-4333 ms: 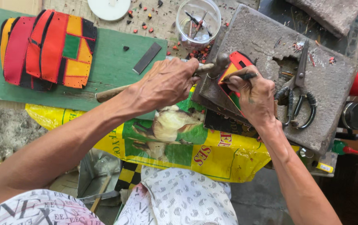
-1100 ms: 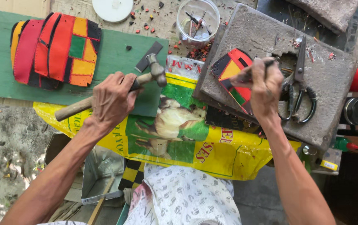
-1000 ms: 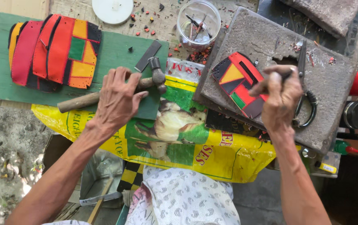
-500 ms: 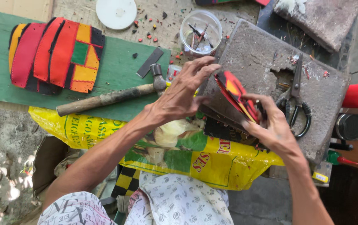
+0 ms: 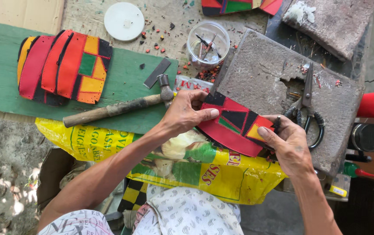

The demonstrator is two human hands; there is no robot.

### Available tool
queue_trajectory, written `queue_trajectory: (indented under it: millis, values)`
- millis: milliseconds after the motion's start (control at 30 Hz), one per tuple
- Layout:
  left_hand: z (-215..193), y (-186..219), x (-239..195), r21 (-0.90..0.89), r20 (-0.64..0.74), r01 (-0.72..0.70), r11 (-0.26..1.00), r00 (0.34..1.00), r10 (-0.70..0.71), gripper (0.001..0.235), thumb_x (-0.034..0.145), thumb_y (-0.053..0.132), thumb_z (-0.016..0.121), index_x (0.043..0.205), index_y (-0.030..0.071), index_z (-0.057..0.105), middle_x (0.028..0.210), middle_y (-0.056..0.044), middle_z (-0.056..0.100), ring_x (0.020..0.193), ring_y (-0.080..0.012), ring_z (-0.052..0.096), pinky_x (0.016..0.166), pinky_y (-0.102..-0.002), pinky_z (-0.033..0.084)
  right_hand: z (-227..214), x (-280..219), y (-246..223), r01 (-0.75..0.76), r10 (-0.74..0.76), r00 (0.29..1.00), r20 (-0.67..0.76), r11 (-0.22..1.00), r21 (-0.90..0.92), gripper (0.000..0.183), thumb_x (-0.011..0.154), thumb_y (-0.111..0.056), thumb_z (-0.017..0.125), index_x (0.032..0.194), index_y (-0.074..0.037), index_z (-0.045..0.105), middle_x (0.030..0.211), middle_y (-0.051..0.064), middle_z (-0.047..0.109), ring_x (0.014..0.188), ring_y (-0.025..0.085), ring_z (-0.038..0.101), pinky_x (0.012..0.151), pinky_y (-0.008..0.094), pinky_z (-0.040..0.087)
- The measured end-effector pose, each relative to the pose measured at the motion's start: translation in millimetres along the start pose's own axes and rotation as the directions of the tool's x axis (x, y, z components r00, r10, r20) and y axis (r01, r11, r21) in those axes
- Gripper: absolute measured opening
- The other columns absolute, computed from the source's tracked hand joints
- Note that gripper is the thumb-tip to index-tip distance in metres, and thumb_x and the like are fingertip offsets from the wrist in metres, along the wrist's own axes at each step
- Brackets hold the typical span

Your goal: The person uses a hammer and a metal punch to drive fasteners into a colorful leather wallet on a workbench. They repeatedly position the punch and strike it to secure the wallet's edges.

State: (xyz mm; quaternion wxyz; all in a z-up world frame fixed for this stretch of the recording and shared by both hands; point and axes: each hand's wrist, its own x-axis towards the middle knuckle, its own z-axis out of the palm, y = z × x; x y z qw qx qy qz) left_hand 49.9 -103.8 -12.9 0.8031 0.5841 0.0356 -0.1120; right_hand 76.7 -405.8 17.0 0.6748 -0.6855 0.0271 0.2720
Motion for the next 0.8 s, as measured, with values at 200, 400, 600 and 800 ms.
queue_trajectory:
  millis: [200,400,600,800]
  values:
    - [2,-2,-8,0.06,-0.015,0.037,0.997,0.999,-0.037,0.032,0.086,0.009,0.081,0.113,-0.003,0.07,0.1,-0.006,0.077,0.088,-0.0101,0.071,0.081,-0.028,0.061,12,-6,-6,0.073,-0.074,0.997,-0.021,0.996,-0.056,0.033,0.091,-0.011,0.076,0.118,0.006,0.067,0.102,0.013,0.075,0.089,0.014,0.071,0.082,0.03,0.06]
    - [19,8,-13,0.634,0.059,-0.443,0.634,0.845,0.532,0.06,0.077,0.033,0.086,0.116,-0.006,0.062,0.102,-0.016,0.071,0.094,-0.0224,0.068,0.083,-0.031,0.053,14,-4,-4,0.012,-0.013,1.0,0.023,0.999,0.039,0.033,0.09,-0.012,0.075,0.117,0.006,0.067,0.101,0.011,0.075,0.087,0.013,0.071,0.079,0.029,0.06]
    - [14,-2,4,0.331,-0.293,-0.126,0.935,0.928,0.228,0.038,0.107,0.035,0.058,0.11,0.0,0.071,0.092,-0.004,0.074,0.081,-0.0111,0.07,0.073,-0.027,0.057,3,0,9,0.028,-0.029,0.999,0.021,0.998,0.055,0.032,0.092,-0.012,0.077,0.117,0.005,0.067,0.096,0.007,0.072,0.076,0.006,0.059,0.066,0.023,0.047]
    - [-13,-6,-5,-0.112,-0.134,0.164,0.98,0.975,-0.178,0.038,0.097,0.034,0.064,0.112,0.0,0.07,0.092,-0.006,0.073,0.076,-0.0114,0.07,0.068,-0.029,0.06,3,4,9,0.052,-0.052,0.999,0.004,0.995,0.09,0.032,0.093,-0.011,0.078,0.118,0.005,0.068,0.095,0.007,0.072,0.075,0.007,0.059,0.064,0.022,0.044]
